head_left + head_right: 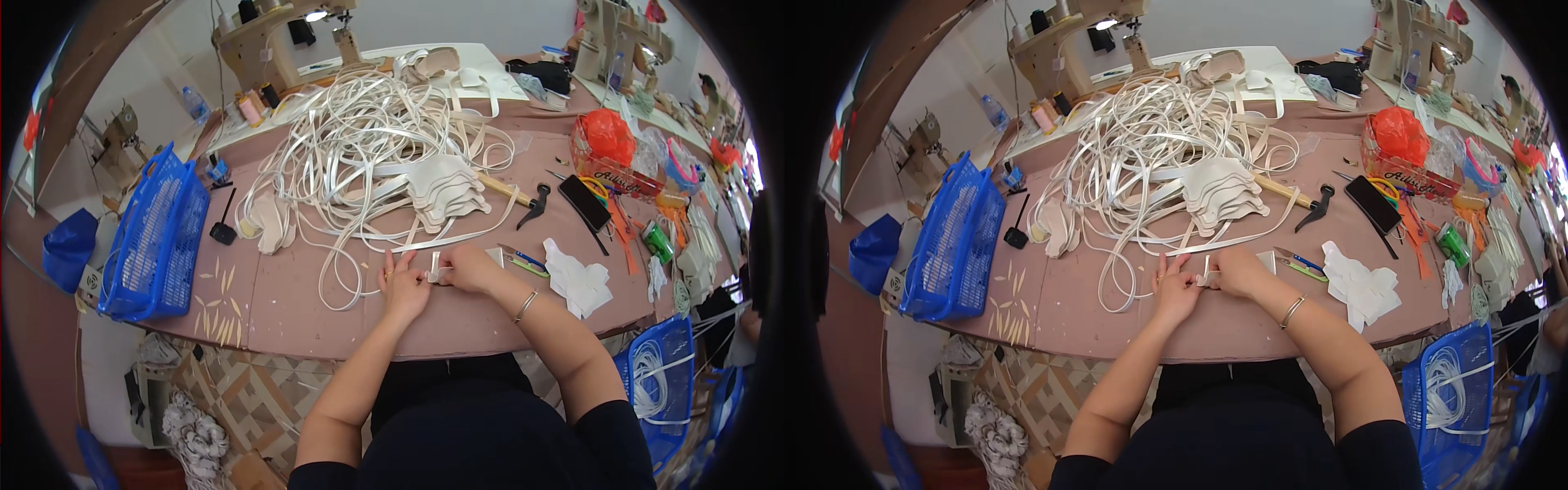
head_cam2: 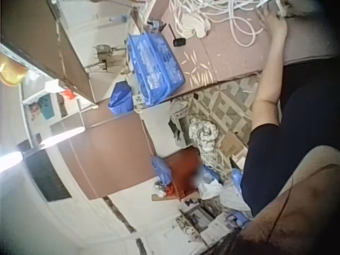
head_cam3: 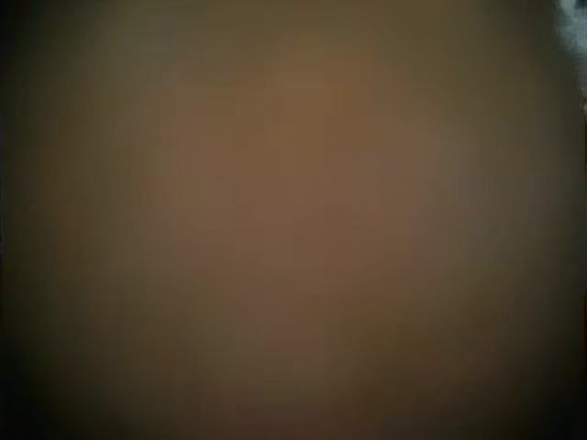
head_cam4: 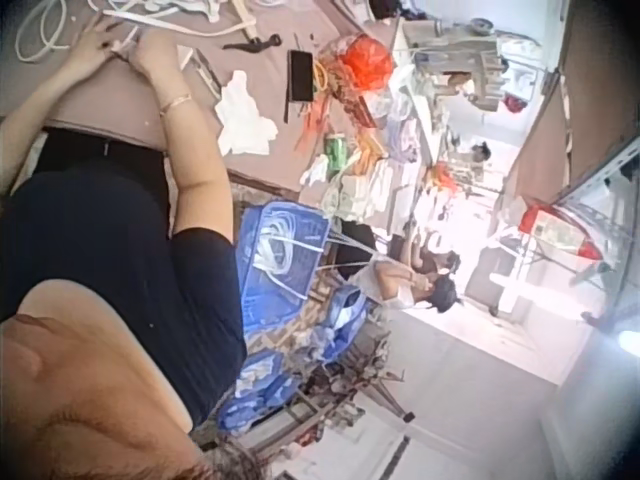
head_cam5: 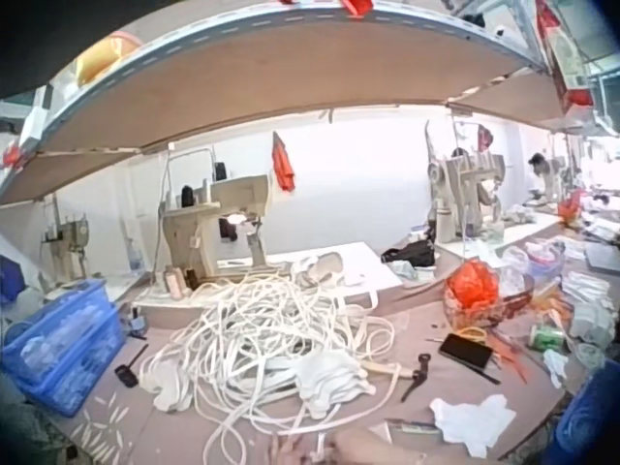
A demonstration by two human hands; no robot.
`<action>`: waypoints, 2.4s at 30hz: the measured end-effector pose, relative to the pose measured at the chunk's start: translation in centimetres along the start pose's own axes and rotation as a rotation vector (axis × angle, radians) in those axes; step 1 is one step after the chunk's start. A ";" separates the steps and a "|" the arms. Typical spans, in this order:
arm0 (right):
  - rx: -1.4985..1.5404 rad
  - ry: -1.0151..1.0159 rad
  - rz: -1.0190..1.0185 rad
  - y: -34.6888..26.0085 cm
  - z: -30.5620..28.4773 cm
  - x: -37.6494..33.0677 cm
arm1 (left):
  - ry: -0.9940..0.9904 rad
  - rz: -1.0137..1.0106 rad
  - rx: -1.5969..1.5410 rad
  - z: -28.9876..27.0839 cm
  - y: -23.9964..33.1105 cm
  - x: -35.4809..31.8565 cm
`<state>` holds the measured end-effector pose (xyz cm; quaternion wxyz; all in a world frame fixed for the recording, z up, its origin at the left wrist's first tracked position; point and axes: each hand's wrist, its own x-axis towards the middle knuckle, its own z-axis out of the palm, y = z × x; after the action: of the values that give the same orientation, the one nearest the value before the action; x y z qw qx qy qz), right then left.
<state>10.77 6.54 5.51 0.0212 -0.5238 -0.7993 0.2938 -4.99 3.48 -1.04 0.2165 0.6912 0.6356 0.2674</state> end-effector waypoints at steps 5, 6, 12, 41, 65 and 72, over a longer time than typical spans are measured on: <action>-0.168 0.149 0.008 1.2 1.8 1.1 | -0.012 0.049 -0.047 -0.8 0.0 -0.8; -0.183 0.164 0.011 1.0 1.9 1.2 | 0.009 0.047 -0.063 -0.8 0.0 -1.0; -0.120 0.120 0.024 0.7 1.6 1.1 | 0.079 0.030 -0.049 -0.7 0.4 -1.6; -0.350 0.084 -0.076 -0.8 1.4 1.4 | 0.257 0.540 0.289 -0.6 0.5 -4.7; -0.309 -0.012 -0.028 -0.7 0.7 2.0 | 0.002 0.527 0.178 -1.9 0.0 -3.5; -0.183 -0.186 -0.270 0.0 -0.5 2.2 | 0.050 0.558 0.292 -2.1 1.9 -5.7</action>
<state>9.99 8.65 5.32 -0.0614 -0.3822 -0.8841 0.2617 -5.21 -2.45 1.27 0.0174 0.8559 0.4581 0.2395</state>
